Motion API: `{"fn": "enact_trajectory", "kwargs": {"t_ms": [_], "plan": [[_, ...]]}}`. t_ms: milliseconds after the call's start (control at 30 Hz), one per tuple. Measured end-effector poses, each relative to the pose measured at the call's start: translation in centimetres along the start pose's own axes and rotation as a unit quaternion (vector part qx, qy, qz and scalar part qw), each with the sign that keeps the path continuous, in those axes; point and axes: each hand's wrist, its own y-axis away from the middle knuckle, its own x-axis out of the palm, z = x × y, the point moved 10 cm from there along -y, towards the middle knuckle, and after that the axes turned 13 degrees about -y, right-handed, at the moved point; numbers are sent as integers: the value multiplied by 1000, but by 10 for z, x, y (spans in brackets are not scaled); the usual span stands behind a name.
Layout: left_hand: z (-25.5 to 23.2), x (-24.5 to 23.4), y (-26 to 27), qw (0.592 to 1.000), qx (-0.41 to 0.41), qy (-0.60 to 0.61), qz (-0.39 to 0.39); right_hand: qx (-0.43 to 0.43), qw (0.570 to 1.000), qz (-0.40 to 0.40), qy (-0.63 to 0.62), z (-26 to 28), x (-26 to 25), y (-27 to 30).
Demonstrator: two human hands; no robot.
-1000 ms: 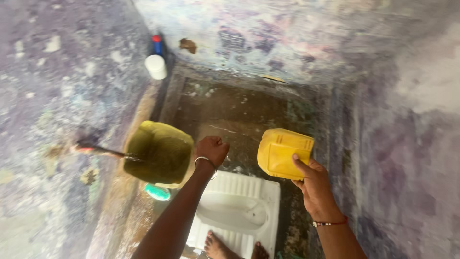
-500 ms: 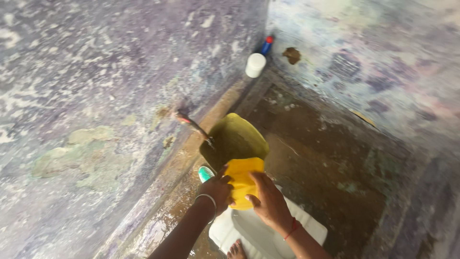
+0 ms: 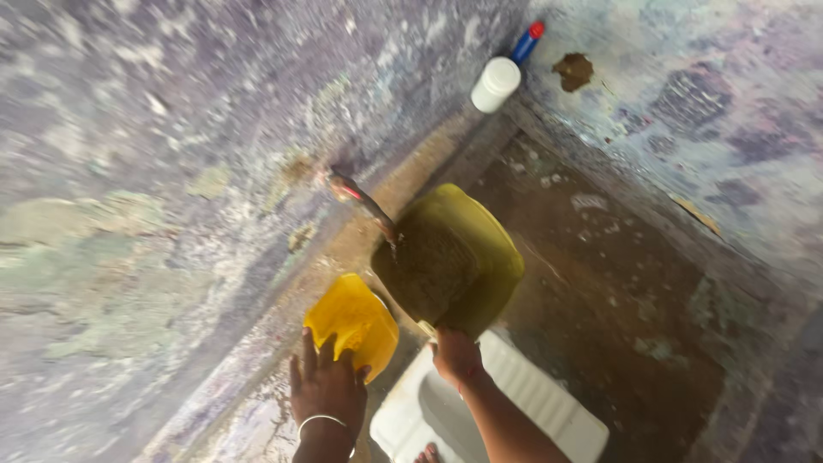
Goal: The person scrubs the bathroom floor and walls with a brush, then rinses the area using a yellow scoop to pour water from a bucket. They also handle a small container and a bottle of cleaning liquid, placing them aside before continuing to rinse the surfaces.
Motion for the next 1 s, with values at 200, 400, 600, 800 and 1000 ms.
{"fn": "enact_trajectory", "kwargs": {"t_ms": [200, 400, 600, 800, 1000], "plan": [[-13, 14, 23, 1000, 5, 18, -11, -137, 983, -120, 23, 13, -54, 13], [-41, 4, 41, 998, 46, 2, -36, -86, 990, -76, 87, -11, -108, 78], [-101, 1, 54, 981, 150, -88, -83, -10, 997, 13, 81, -78, -129, 163], [-141, 18, 102, 976, 184, -118, -18, 47, 990, 115, 64, -160, -127, 248], [-181, 19, 158, 966, 221, -131, -21, 55, 937, 284, 197, -246, -86, 321]]}}
